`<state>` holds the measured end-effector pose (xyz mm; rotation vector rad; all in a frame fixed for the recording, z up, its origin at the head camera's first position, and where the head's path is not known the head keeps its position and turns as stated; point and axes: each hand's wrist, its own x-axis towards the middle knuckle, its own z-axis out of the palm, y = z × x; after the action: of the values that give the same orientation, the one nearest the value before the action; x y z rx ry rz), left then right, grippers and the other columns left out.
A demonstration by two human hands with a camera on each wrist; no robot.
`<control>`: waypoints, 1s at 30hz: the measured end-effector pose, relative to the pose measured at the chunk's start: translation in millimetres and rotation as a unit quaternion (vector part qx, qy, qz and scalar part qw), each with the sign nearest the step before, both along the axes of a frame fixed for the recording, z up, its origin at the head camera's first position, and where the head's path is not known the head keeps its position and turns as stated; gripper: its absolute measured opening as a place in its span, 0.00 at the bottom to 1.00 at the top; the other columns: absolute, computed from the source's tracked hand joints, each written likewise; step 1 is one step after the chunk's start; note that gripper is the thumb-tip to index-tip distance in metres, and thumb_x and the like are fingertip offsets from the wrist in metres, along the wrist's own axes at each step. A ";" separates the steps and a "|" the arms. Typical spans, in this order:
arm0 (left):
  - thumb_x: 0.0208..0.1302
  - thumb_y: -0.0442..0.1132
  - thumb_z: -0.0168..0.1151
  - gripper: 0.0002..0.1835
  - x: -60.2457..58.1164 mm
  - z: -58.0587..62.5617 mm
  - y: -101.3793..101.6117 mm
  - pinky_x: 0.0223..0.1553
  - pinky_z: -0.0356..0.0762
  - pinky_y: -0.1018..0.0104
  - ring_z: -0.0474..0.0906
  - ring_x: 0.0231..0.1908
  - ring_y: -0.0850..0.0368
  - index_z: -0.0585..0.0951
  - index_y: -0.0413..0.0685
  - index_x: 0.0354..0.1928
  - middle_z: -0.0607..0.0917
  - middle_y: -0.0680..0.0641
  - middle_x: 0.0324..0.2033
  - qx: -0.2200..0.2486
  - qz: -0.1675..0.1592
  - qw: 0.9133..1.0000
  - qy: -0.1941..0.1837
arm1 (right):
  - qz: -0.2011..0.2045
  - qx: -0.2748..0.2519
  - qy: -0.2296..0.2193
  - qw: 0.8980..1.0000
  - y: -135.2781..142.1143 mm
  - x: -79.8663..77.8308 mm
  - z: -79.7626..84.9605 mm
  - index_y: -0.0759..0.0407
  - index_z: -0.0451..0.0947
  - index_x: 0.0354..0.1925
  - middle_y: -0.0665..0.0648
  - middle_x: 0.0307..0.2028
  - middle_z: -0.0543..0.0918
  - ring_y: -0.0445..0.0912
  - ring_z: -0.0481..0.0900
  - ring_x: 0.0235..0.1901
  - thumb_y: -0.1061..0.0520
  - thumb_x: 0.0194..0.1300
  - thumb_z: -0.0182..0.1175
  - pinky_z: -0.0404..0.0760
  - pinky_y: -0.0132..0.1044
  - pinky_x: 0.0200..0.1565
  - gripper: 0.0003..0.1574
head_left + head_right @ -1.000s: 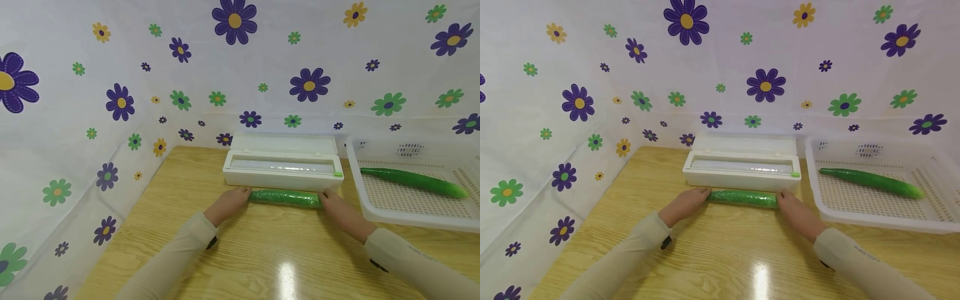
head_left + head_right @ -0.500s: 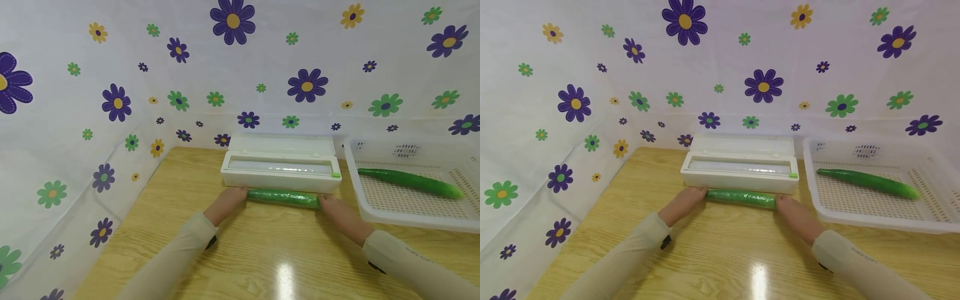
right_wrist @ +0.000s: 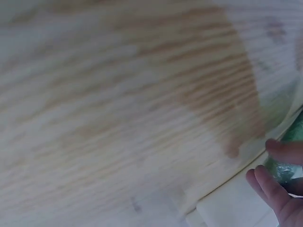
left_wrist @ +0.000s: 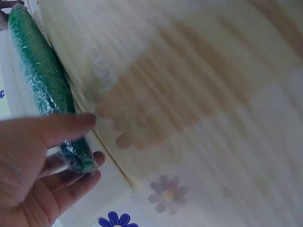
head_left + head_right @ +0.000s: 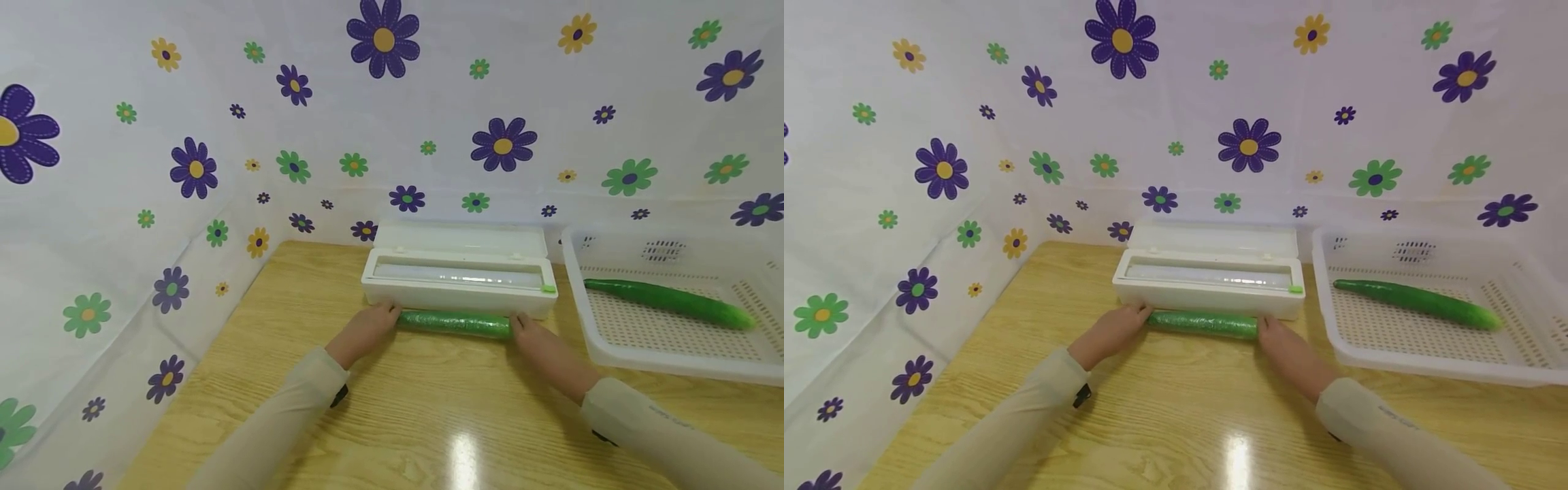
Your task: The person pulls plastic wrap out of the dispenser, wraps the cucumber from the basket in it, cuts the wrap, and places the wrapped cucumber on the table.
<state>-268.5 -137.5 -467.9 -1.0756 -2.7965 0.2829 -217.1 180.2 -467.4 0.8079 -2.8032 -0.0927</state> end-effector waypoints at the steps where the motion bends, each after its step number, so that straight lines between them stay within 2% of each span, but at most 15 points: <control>1: 0.62 0.26 0.57 0.13 -0.4 -0.6 0.7 0.34 0.81 0.67 0.79 0.35 0.53 0.76 0.35 0.49 0.77 0.42 0.38 0.005 0.001 1.000 0.005 | -0.003 0.003 0.003 1.000 -0.6 0.1 -0.5 0.79 0.69 0.50 0.71 0.41 0.76 0.56 0.82 0.34 0.76 0.53 0.60 0.84 0.36 0.34 0.24; 6: 0.60 0.26 0.59 0.10 -1.8 -1.6 2.0 0.30 0.81 0.67 0.78 0.32 0.53 0.79 0.36 0.44 0.77 0.43 0.35 0.019 0.005 1.000 0.020 | -0.015 0.019 0.002 1.000 -3.3 2.0 -0.8 0.80 0.71 0.49 0.73 0.40 0.79 0.56 0.83 0.31 0.76 0.52 0.61 0.83 0.36 0.31 0.23; 9: 0.61 0.27 0.58 0.08 -2.9 -1.6 -0.4 0.29 0.80 0.65 0.79 0.31 0.53 0.78 0.38 0.43 0.79 0.44 0.34 0.026 0.012 1.000 0.012 | -0.012 0.018 0.015 1.000 -4.0 2.3 -0.7 0.80 0.71 0.47 0.73 0.38 0.80 0.56 0.83 0.29 0.77 0.52 0.60 0.83 0.37 0.29 0.21; 14: 0.62 0.27 0.57 0.06 -1.7 -1.3 -14.2 0.33 0.81 0.62 0.81 0.35 0.53 0.76 0.44 0.39 0.83 0.45 0.35 0.062 0.029 0.997 -0.025 | 0.004 0.012 0.025 1.000 -11.3 -0.5 -2.2 0.79 0.71 0.43 0.71 0.35 0.80 0.55 0.83 0.30 0.77 0.51 0.60 0.83 0.36 0.30 0.19; 21: 0.60 0.29 0.59 0.12 4.3 2.2 -48.3 0.45 0.80 0.60 0.82 0.42 0.53 0.80 0.45 0.46 0.85 0.46 0.41 0.121 0.061 0.987 -0.087 | 0.035 -0.020 0.025 0.999 -31.5 -0.6 -3.3 0.78 0.72 0.42 0.68 0.30 0.81 0.53 0.83 0.28 0.77 0.51 0.61 0.83 0.35 0.28 0.17; 25: 0.58 0.31 0.63 0.12 7.3 3.9 -62.0 0.45 0.80 0.59 0.82 0.41 0.53 0.82 0.44 0.45 0.85 0.47 0.39 0.133 0.087 0.981 -0.107 | 0.049 -0.019 0.015 0.998 -42.9 -5.6 -3.5 0.78 0.73 0.43 0.67 0.31 0.82 0.52 0.83 0.29 0.75 0.53 0.61 0.83 0.34 0.29 0.16; 30: 0.55 0.35 0.67 0.11 17.2 13.0 -74.0 0.41 0.79 0.58 0.81 0.38 0.53 0.83 0.43 0.41 0.86 0.47 0.37 0.126 0.110 0.977 -0.135 | 0.059 -0.026 -0.009 0.998 -54.7 -12.7 -3.7 0.74 0.73 0.42 0.65 0.33 0.83 0.51 0.84 0.33 0.74 0.55 0.60 0.83 0.36 0.33 0.14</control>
<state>-251.3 -211.4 -454.9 -0.8010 -3.0839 -0.2115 -229.8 125.5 -471.1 0.9641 -2.7547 0.0082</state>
